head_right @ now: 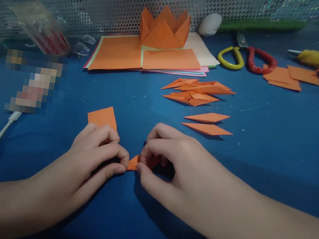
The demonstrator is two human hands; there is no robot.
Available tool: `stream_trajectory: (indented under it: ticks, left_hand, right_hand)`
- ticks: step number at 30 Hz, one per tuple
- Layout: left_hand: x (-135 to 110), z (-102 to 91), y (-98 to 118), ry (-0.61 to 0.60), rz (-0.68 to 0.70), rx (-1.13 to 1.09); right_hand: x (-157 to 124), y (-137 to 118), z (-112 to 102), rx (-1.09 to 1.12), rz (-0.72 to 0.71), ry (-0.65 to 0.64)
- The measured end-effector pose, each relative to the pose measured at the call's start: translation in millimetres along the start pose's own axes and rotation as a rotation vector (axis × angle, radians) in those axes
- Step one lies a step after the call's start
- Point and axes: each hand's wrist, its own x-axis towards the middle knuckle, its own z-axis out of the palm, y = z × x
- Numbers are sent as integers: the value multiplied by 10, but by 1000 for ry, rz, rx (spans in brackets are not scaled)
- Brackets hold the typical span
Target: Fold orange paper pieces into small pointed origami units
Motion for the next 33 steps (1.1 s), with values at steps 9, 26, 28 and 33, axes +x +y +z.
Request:
stream_trajectory:
  ticks: [9, 26, 28, 33]
  left_hand:
    - [-27, 43, 2, 15, -7, 17]
    - [58, -96, 96, -133, -62, -10]
    - [25, -77, 58, -61, 29, 8]
    - [-7, -105, -19, 19, 121, 9]
  right_hand:
    - [19, 3, -13, 23, 17, 3]
    - [62, -23, -36, 32, 46, -17]
    - [73, -1, -67, 41, 29, -63]
    - [81, 64, -89, 78, 60, -100]
